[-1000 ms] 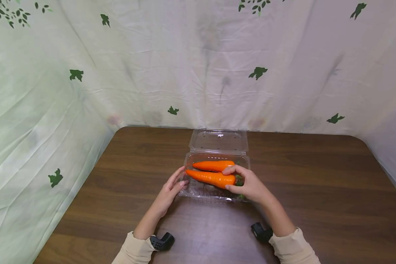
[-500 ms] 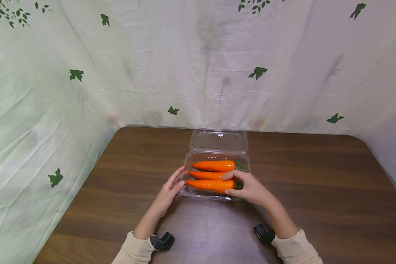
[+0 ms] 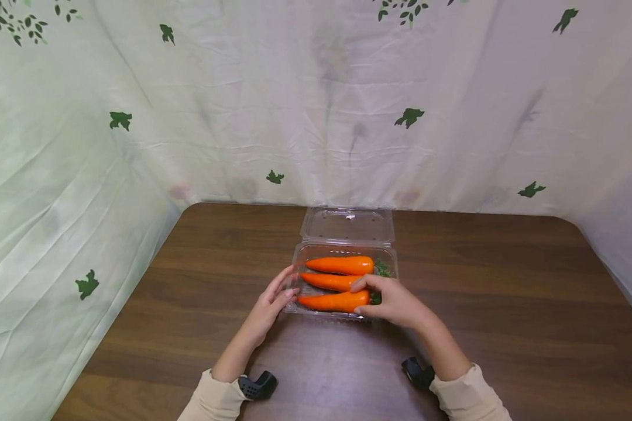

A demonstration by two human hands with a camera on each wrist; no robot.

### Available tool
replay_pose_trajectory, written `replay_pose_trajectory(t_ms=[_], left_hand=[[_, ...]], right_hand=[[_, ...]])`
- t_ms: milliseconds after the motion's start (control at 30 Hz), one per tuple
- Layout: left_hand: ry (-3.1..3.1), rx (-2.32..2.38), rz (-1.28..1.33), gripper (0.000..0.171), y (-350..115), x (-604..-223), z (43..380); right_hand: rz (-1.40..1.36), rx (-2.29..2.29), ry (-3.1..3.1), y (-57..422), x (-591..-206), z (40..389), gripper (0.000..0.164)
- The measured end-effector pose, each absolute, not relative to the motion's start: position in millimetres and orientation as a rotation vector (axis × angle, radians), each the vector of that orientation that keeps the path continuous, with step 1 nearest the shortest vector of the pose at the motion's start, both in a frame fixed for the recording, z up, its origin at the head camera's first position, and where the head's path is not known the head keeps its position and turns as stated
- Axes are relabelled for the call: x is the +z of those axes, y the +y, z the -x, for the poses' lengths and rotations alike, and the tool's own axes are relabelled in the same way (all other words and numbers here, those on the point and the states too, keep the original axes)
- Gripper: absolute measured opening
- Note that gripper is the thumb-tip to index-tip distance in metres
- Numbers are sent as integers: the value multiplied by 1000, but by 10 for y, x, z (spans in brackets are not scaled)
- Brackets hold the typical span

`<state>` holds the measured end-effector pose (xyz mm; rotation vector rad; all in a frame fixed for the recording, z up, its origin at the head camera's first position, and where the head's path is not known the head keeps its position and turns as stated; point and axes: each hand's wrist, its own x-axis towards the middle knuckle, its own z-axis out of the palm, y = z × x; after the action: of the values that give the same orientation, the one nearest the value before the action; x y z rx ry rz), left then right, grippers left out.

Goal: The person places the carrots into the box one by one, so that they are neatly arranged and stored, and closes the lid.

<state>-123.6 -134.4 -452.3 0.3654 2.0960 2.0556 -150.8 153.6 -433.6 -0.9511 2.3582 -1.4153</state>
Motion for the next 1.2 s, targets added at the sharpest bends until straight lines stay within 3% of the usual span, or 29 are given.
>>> replay_pose_trajectory(t_ms=[233,867,1200], left_hand=[[2107,2050,-364,51,-1335,-4540,1239],[2164,2291,-243,45,-1356,-4717,1372],[2437,2191,-184,39,-1392,-4334,1641]], right_hand=[[938,-1471,2342,1542,-4353,1507,29],[890,-2239,2256,1691,-4129,1510,42],[605,-2351,2433,1789,-4114,1797,42]])
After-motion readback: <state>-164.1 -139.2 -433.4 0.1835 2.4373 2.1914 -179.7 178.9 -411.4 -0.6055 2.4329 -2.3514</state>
